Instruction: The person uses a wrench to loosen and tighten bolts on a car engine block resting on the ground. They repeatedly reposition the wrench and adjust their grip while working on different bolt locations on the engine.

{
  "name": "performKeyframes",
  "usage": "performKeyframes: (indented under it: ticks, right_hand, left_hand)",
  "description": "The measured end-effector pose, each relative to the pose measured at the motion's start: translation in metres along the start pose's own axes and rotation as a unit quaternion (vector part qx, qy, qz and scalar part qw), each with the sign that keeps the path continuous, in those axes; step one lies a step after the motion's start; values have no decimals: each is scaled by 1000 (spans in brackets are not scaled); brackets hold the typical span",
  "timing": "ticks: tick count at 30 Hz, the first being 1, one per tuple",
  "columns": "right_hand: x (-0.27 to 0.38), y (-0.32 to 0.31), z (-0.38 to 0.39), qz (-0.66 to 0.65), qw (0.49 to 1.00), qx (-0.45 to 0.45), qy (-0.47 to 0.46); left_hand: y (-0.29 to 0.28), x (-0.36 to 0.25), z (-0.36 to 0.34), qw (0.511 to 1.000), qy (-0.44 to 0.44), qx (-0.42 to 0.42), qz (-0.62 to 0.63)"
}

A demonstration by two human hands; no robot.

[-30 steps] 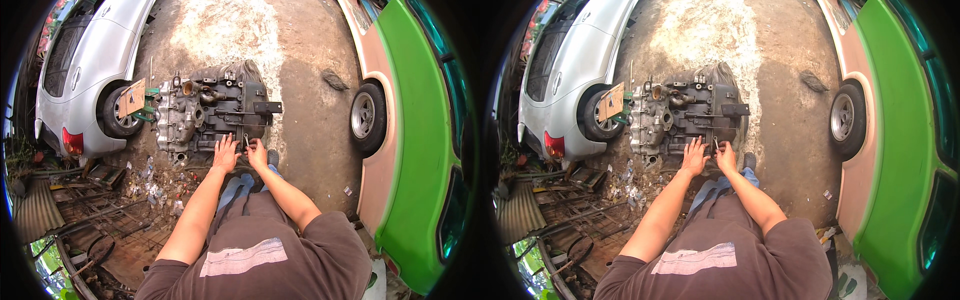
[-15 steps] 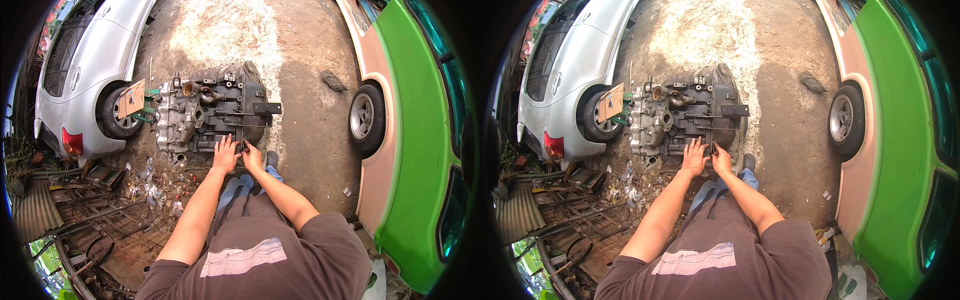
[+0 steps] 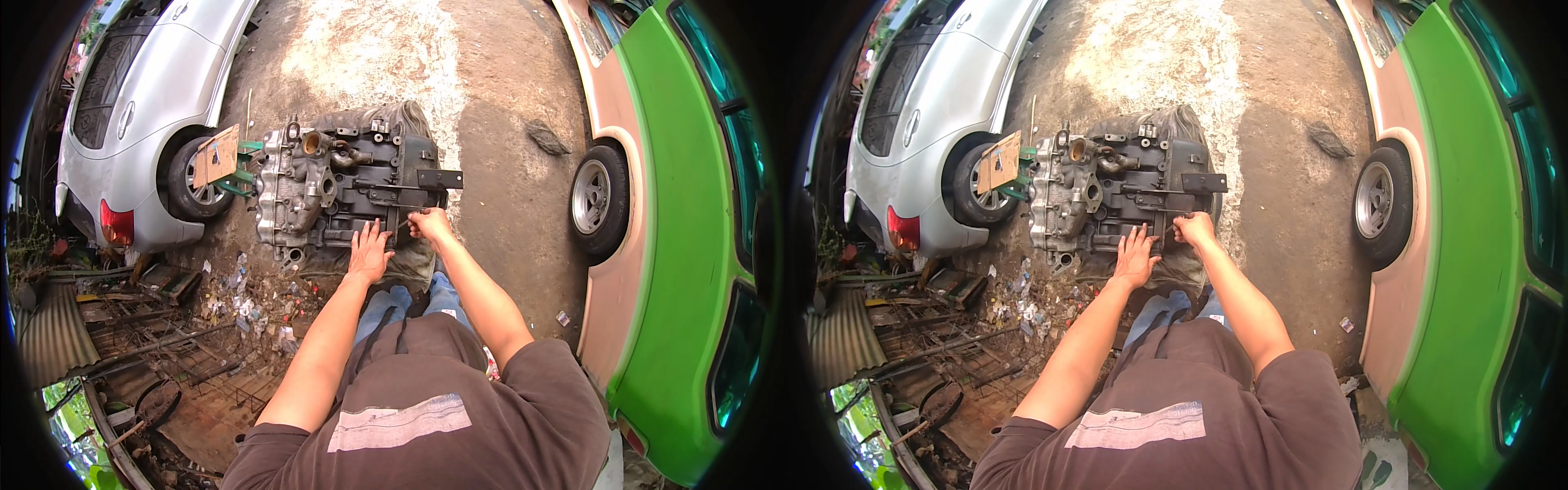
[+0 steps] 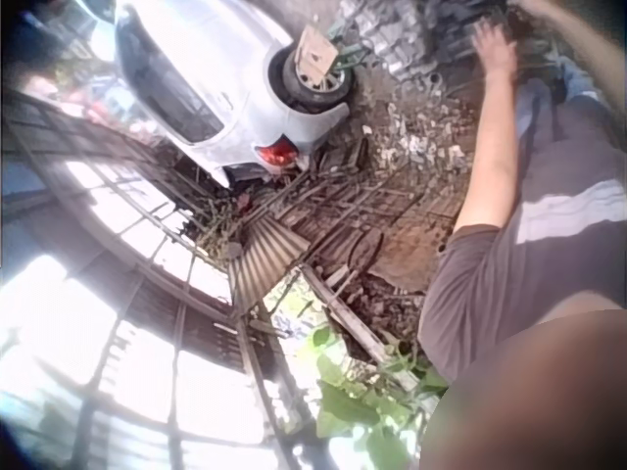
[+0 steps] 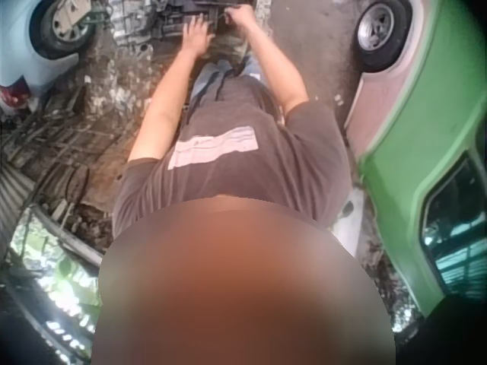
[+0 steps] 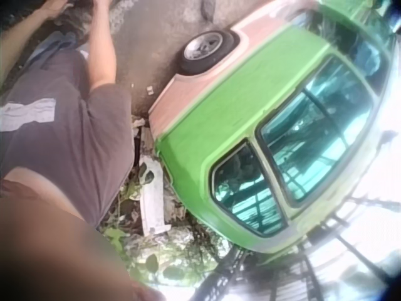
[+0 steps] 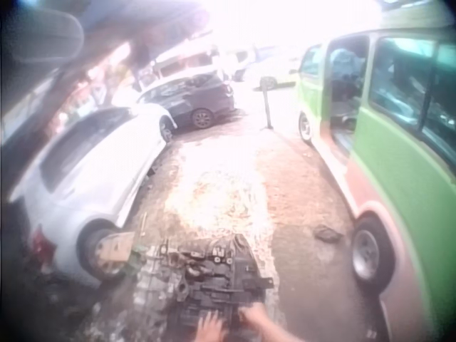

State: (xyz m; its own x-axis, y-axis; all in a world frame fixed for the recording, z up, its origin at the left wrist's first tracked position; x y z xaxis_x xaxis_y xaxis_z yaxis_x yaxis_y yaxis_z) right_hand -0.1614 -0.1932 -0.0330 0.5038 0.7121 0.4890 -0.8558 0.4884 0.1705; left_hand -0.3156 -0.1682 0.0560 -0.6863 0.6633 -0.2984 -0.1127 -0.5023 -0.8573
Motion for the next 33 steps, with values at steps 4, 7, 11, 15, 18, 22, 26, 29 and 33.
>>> performKeyframes:
  ticks: [4,7,11,15,18,22,26,29,33]
  right_hand:
    - [-1,5,6,-13,994,-56,-90]
    - [-7,18,4,61,991,-55,-104]
    - [9,17,15,195,957,-125,-174]
    - [8,3,25,199,951,-142,-190]
    - [0,-7,35,218,940,-138,-222]
    - [-23,2,40,170,963,-19,-210]
    - [-36,15,42,88,973,39,-211]
    - [-57,18,21,-52,989,92,-103]
    - [-67,15,2,22,997,26,-63]
  left_hand:
    - [1,1,0,1000,-5,14,0]
    - [1,0,0,1000,0,18,-1]
    - [1,0,0,1000,-1,14,-5]
    - [1,0,0,1000,2,5,-5]
    - [1,1,-1,1000,1,7,5]
    - [0,0,-1,1000,6,14,5]
    - [-2,-1,-2,1000,5,15,5]
    - [-2,-1,-2,1000,5,18,6]
    - [-1,-1,-2,1000,6,17,-2]
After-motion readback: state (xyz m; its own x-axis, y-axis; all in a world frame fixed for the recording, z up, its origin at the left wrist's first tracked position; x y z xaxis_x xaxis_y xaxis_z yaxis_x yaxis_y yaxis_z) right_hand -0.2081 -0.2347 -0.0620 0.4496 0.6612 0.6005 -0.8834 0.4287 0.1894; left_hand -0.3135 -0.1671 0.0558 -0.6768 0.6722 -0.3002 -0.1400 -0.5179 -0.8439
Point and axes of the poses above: each hand's wrist, its own z-axis away from the middle knuckle, its own y-axis out of the palm, x = y × z, the point moved 10 cm from there along -z, towards the middle knuckle, and after that the axes turned 12 degrees about y, right-handed, at the moved point
